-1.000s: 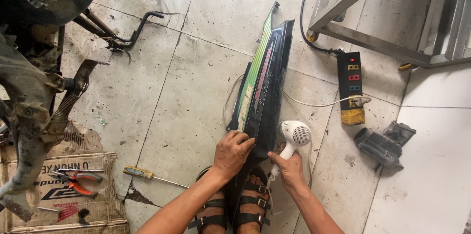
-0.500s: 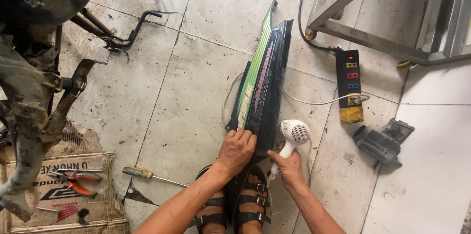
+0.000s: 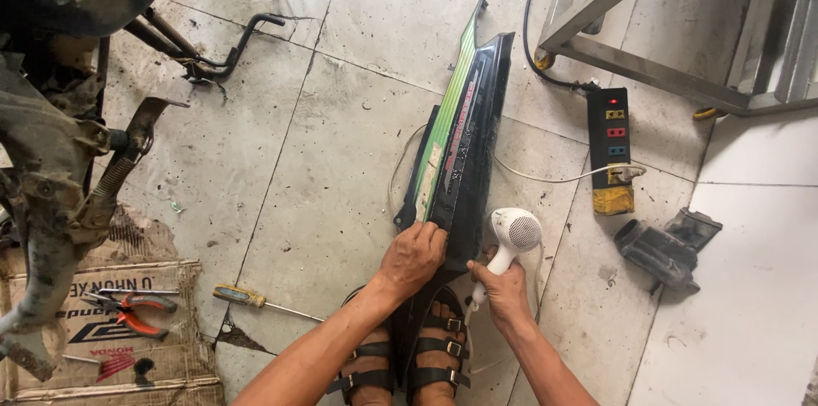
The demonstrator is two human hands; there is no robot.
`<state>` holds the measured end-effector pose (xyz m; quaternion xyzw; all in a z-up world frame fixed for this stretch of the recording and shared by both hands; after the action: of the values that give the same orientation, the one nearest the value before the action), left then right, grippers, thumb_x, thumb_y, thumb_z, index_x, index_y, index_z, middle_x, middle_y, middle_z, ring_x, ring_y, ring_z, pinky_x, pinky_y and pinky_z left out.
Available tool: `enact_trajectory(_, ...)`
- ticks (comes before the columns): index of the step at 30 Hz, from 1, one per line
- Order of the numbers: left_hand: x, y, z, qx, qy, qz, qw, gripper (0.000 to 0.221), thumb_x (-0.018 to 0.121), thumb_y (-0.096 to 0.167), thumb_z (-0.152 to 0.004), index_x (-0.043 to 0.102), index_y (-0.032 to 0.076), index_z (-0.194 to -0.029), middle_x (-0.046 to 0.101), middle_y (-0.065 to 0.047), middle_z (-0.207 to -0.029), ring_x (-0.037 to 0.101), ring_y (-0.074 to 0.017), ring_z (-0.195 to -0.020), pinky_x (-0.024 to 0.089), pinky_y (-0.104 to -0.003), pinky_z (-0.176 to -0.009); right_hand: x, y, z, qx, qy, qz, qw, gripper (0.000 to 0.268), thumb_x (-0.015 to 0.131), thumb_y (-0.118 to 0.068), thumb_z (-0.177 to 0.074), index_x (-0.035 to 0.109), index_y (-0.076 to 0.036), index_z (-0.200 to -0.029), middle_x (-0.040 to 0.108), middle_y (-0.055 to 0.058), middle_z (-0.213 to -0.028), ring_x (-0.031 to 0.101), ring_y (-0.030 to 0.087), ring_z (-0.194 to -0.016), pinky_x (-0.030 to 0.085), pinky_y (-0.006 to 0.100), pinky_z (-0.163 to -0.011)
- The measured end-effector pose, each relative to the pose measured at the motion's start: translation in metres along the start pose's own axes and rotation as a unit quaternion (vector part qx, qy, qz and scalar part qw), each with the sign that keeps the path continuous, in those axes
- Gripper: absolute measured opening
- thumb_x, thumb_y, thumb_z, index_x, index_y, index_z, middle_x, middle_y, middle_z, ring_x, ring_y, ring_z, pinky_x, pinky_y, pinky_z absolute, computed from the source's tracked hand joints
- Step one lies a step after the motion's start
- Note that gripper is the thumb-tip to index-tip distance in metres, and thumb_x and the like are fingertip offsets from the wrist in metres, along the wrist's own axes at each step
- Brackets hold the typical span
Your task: Using a hair dryer to heat a motorcycle fairing and smoothing it with hands
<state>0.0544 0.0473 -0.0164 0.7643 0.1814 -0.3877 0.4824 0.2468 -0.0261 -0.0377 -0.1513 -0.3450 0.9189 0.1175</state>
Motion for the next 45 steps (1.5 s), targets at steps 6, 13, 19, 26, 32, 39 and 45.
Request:
enact_trajectory(6,0.014,-0.014,0.005,-0.042,-0.083,0.098,0.991,0.007,0.062,0.009,-0.095,0.057,0.004,-0.092,0.054,-0.011,-0.085,0.057,-0.0235,-0.072,0.055,-0.036,-0.061,-0.004,-0.02,0.012,-0.093,0.016,0.162,0.982,0.036,0.08,-0.028,-0.085,0.055,-0.007,-0.1,0.056,0.006,-0.082,0.057,0.017,-0.064,0.049,0.033,-0.058)
enact_trajectory(13,0.003,-0.023,0.013,-0.07,-0.075,0.206,0.973,0.034,0.062,0.005,-0.088,0.057,-0.001,-0.121,0.067,-0.015,-0.108,0.067,-0.027,-0.09,0.056,-0.036,-0.082,0.017,-0.075,0.042,-0.244,-0.069,0.037,0.966,0.07,0.057,-0.013,-0.092,0.034,0.0,-0.157,0.063,0.006,-0.082,0.065,0.018,-0.071,0.058,0.03,-0.065)
enact_trajectory(19,-0.004,-0.016,0.013,-0.105,-0.03,0.157,0.982,0.021,0.076,0.014,-0.087,0.076,0.009,-0.108,0.07,-0.004,-0.097,0.066,-0.0185,-0.078,0.058,-0.031,-0.068,0.033,-0.064,0.04,-0.24,-0.146,0.02,0.96,0.048,0.059,-0.018,-0.086,0.058,0.004,-0.129,0.069,0.01,-0.089,0.068,0.022,-0.08,0.062,0.037,-0.074)
enact_trajectory(26,-0.022,-0.001,0.005,-0.046,0.049,0.065,0.996,0.004,0.071,0.009,-0.087,0.068,0.01,-0.09,0.067,-0.002,-0.09,0.061,-0.0187,-0.072,0.052,-0.032,-0.062,0.02,-0.035,0.029,-0.213,-0.131,0.059,0.966,0.018,0.063,0.0,-0.085,0.063,0.001,-0.103,0.066,0.01,-0.095,0.068,0.022,-0.088,0.054,0.034,-0.08)
enact_trajectory(32,-0.009,-0.003,0.007,-0.046,0.042,0.079,0.995,0.012,0.071,0.006,-0.082,0.065,0.006,-0.093,0.065,-0.005,-0.088,0.062,-0.0208,-0.071,0.052,-0.033,-0.06,0.011,-0.022,0.025,-0.252,-0.156,0.137,0.945,0.035,0.069,0.004,-0.08,0.065,0.0,-0.115,0.072,0.008,-0.097,0.071,0.021,-0.09,0.057,0.033,-0.079)
enact_trajectory(39,-0.003,-0.002,0.019,-0.059,0.045,0.111,0.991,0.015,0.071,0.004,-0.08,0.062,0.006,-0.092,0.065,-0.005,-0.091,0.062,-0.0208,-0.073,0.053,-0.032,-0.063,0.006,-0.026,0.032,-0.231,-0.181,0.182,0.939,0.048,0.067,0.004,-0.071,0.066,0.002,-0.119,0.076,0.009,-0.086,0.067,0.016,-0.065,0.055,0.027,-0.055)
enact_trajectory(45,-0.007,0.005,0.026,-0.058,0.064,0.117,0.989,0.014,0.07,0.003,-0.08,0.059,0.006,-0.088,0.063,-0.007,-0.09,0.061,-0.024,-0.075,0.053,-0.034,-0.068,0.008,-0.034,0.048,-0.217,-0.157,0.208,0.941,0.034,0.065,0.0,-0.067,0.072,0.001,-0.101,0.076,0.006,-0.079,0.066,0.015,-0.063,0.053,0.027,-0.056)
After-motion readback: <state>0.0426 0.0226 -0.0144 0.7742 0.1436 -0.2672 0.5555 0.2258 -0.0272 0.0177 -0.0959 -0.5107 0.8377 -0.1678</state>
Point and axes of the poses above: each hand's wrist, its own z-axis away from the middle knuckle, its own x-axis out of the palm, y = z × x, the point moved 5 cm from there along -z, towards the middle knuckle
